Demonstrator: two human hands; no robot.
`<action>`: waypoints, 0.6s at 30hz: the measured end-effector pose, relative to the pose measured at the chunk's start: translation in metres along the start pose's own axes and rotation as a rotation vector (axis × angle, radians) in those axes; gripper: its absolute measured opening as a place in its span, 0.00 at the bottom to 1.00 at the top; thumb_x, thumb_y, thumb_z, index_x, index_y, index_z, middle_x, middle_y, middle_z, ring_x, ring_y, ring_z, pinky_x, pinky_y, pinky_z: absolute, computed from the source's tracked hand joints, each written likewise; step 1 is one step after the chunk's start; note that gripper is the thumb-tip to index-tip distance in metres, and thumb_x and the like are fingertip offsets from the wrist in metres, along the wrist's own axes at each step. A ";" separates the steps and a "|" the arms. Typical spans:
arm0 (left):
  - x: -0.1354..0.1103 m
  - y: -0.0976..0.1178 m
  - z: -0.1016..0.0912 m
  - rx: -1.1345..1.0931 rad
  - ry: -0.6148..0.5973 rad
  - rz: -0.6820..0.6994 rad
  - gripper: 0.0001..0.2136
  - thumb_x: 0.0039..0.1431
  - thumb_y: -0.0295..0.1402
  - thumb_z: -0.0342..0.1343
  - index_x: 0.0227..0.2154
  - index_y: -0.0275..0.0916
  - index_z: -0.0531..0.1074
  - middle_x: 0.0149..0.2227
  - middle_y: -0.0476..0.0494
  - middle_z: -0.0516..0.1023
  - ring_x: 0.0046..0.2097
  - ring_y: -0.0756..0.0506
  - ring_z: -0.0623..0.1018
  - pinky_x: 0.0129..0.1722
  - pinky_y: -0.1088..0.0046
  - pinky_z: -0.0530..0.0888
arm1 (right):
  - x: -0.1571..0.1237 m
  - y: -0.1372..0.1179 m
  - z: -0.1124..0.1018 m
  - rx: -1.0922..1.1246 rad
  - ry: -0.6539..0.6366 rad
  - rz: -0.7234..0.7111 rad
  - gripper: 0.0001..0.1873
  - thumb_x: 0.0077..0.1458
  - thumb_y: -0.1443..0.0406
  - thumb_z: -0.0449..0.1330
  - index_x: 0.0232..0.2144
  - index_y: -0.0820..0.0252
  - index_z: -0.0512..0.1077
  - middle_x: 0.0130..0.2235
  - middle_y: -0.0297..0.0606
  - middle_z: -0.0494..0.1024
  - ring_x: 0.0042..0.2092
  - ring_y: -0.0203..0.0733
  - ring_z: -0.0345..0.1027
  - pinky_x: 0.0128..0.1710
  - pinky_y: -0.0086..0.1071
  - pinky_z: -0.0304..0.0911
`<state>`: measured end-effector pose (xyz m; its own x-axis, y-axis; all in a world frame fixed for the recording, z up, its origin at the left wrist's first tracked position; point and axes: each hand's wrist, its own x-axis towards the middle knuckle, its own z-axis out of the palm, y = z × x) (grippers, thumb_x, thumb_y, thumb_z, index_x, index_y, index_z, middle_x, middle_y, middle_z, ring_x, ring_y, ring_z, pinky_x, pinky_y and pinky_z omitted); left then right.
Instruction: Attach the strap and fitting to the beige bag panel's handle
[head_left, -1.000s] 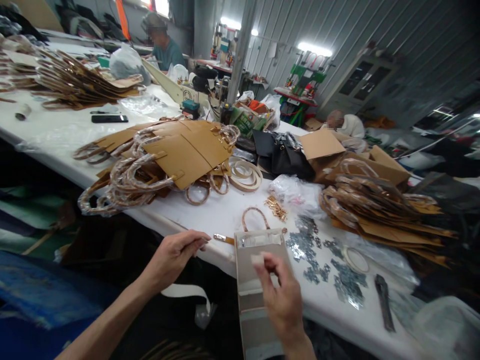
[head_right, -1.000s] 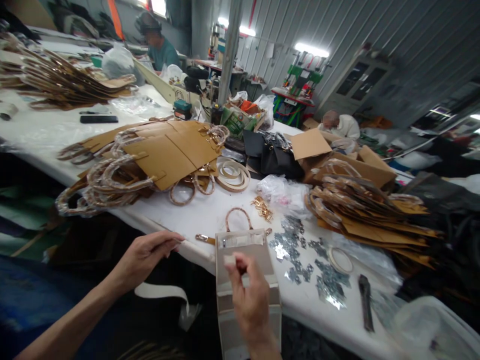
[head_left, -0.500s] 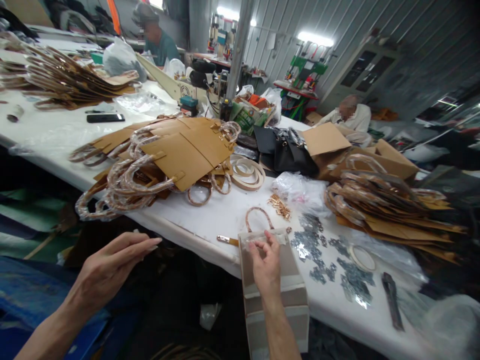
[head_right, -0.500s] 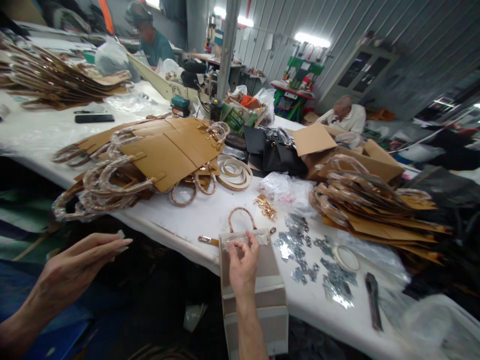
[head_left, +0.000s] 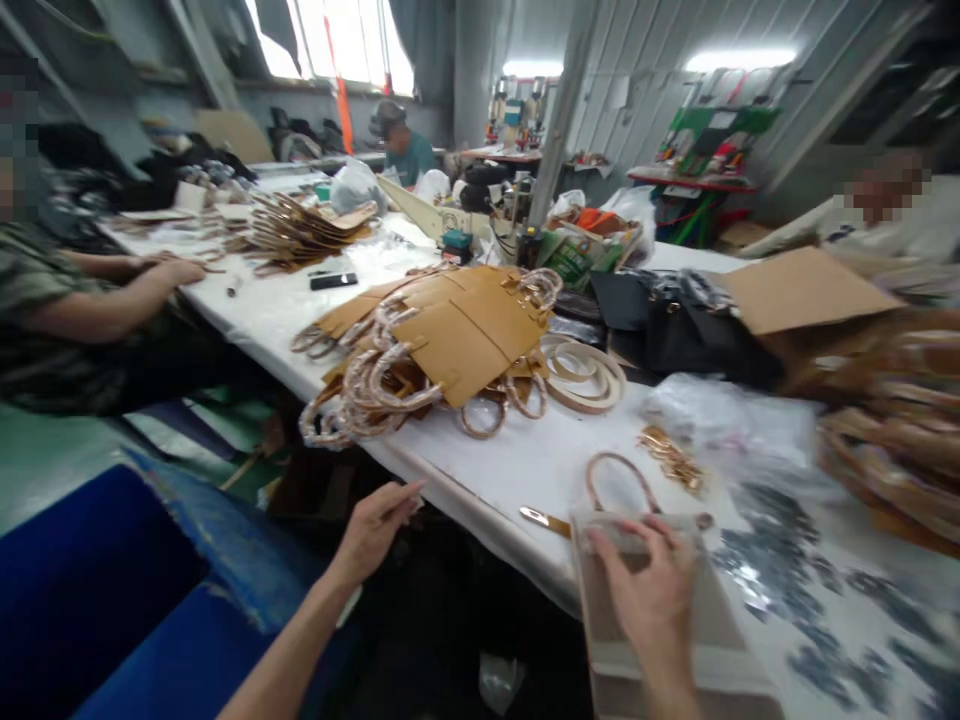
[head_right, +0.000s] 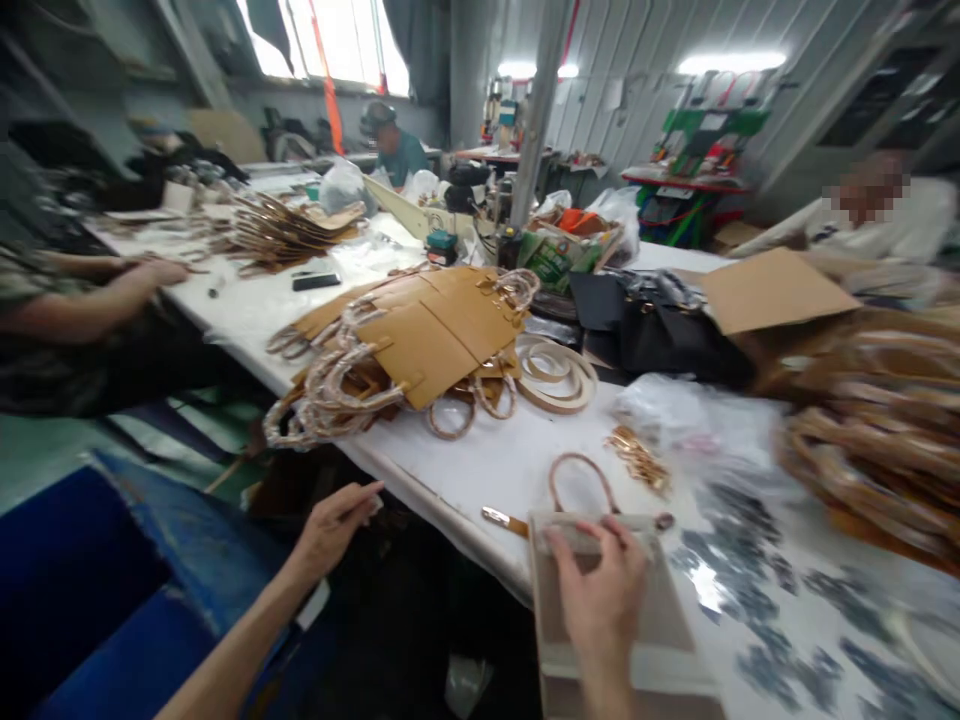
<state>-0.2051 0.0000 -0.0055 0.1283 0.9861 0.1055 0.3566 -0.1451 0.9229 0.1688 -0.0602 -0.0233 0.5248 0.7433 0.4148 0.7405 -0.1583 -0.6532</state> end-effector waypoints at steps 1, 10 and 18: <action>0.002 -0.004 0.005 0.002 0.008 -0.014 0.18 0.67 0.43 0.57 0.53 0.40 0.81 0.30 0.48 0.73 0.33 0.48 0.73 0.38 0.72 0.71 | 0.002 0.005 0.002 -0.014 0.018 -0.021 0.38 0.54 0.31 0.56 0.37 0.60 0.79 0.53 0.57 0.71 0.57 0.68 0.64 0.60 0.62 0.60; 0.018 -0.027 0.036 -0.112 0.113 -0.116 0.39 0.71 0.45 0.52 0.74 0.37 0.39 0.28 0.55 0.67 0.29 0.49 0.69 0.34 0.73 0.70 | 0.006 0.020 0.004 0.015 -0.010 -0.038 0.43 0.50 0.27 0.51 0.31 0.58 0.80 0.50 0.58 0.74 0.55 0.72 0.67 0.58 0.64 0.61; 0.033 -0.015 0.048 -0.020 0.216 -0.206 0.41 0.66 0.49 0.55 0.73 0.36 0.45 0.29 0.52 0.75 0.33 0.45 0.76 0.43 0.66 0.74 | 0.002 0.016 0.003 0.109 0.034 -0.023 0.37 0.54 0.32 0.57 0.33 0.58 0.81 0.50 0.54 0.72 0.53 0.65 0.68 0.54 0.62 0.67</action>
<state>-0.1614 0.0310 -0.0334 -0.1452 0.9894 -0.0101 0.3364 0.0590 0.9399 0.1801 -0.0594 -0.0353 0.5230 0.7235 0.4505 0.7034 -0.0679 -0.7075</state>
